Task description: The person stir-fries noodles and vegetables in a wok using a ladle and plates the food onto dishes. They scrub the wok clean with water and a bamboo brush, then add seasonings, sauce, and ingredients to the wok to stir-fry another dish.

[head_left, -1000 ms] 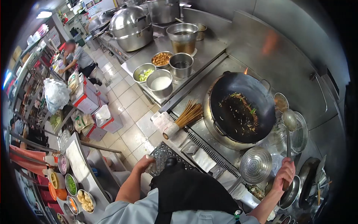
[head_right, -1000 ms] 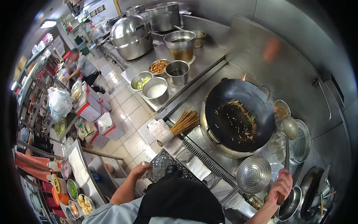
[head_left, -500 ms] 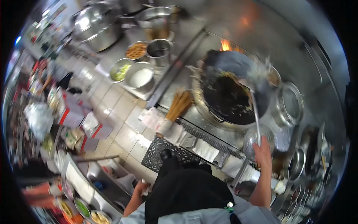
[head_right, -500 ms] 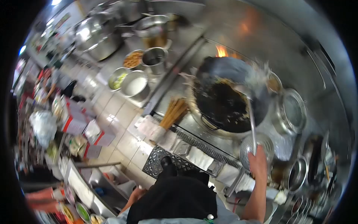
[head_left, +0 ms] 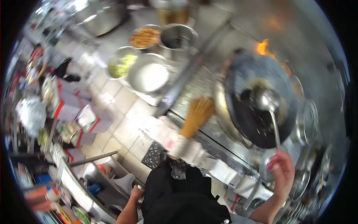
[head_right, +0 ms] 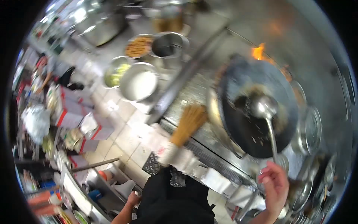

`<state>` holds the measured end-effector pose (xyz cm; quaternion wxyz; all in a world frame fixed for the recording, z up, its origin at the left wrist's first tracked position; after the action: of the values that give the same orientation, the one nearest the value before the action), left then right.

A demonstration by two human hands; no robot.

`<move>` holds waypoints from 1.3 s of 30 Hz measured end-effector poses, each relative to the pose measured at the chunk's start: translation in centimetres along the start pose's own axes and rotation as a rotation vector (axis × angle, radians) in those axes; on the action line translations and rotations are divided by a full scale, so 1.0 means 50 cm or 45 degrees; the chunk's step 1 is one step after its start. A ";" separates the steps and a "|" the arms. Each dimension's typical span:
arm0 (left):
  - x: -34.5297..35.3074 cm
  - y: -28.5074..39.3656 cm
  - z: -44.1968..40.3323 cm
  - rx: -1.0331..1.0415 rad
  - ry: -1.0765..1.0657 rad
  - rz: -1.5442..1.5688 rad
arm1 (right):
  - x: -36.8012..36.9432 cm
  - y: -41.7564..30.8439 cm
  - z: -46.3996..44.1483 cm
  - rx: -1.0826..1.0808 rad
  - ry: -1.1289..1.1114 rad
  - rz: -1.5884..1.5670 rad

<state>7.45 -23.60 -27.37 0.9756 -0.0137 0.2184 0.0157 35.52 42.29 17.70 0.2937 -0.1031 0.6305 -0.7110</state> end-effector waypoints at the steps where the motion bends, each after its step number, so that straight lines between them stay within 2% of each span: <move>1: -0.044 0.022 0.029 0.041 0.073 0.115 | 0.076 -0.008 -0.011 0.077 -0.182 -0.050; 2: -0.090 0.031 0.056 0.087 0.138 0.215 | 0.157 -0.022 -0.027 0.128 -0.355 -0.059; 8: -0.250 -0.012 -0.031 0.312 0.361 0.667 | 0.763 -0.041 -0.046 0.329 -1.209 -0.045; 10: -0.355 0.018 -0.014 0.347 0.380 0.775 | 0.975 0.005 -0.037 0.484 -1.440 -0.058; 12: -0.470 0.027 0.023 0.340 0.350 0.882 | 1.169 0.035 -0.047 0.373 -1.608 0.144; 14: -0.542 -0.008 0.019 0.352 0.358 0.986 | 1.347 0.010 -0.071 0.064 -1.656 0.342; 18: -0.655 -0.085 0.000 0.402 0.436 1.080 | 1.678 0.007 -0.162 0.081 -1.796 0.330; 24: -0.758 -0.188 -0.022 0.180 0.532 1.281 | 2.060 -0.063 -0.457 0.388 -1.498 -0.085; 27: -0.681 -0.267 -0.170 0.121 0.516 1.349 | 2.214 -0.090 -0.669 0.448 -1.259 -0.249; 33: -0.967 -0.138 -0.284 -0.163 0.376 1.331 | 2.504 -0.072 -1.196 0.513 -0.815 -0.764; 37: -1.162 -0.089 -0.395 -0.134 0.366 1.316 | 2.584 -0.046 -1.359 0.605 -0.530 -1.007; 39: -1.239 -0.075 -0.456 -0.075 0.381 1.295 | 2.619 -0.031 -1.427 0.503 -0.442 -1.148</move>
<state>-58.13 -29.64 -21.50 0.8021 0.0643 0.3339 0.4909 -107.38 30.26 -23.19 0.0724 -0.4234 0.3193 -0.8447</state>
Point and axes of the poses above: each hand's wrist, its own z-axis away from the middle knuckle, its own x-axis out of the palm, y = z × x, the point moved 9 cm from there along -z, towards the middle knuckle, and after that the axes turned 7 degrees about -y, right-handed, at the moved point
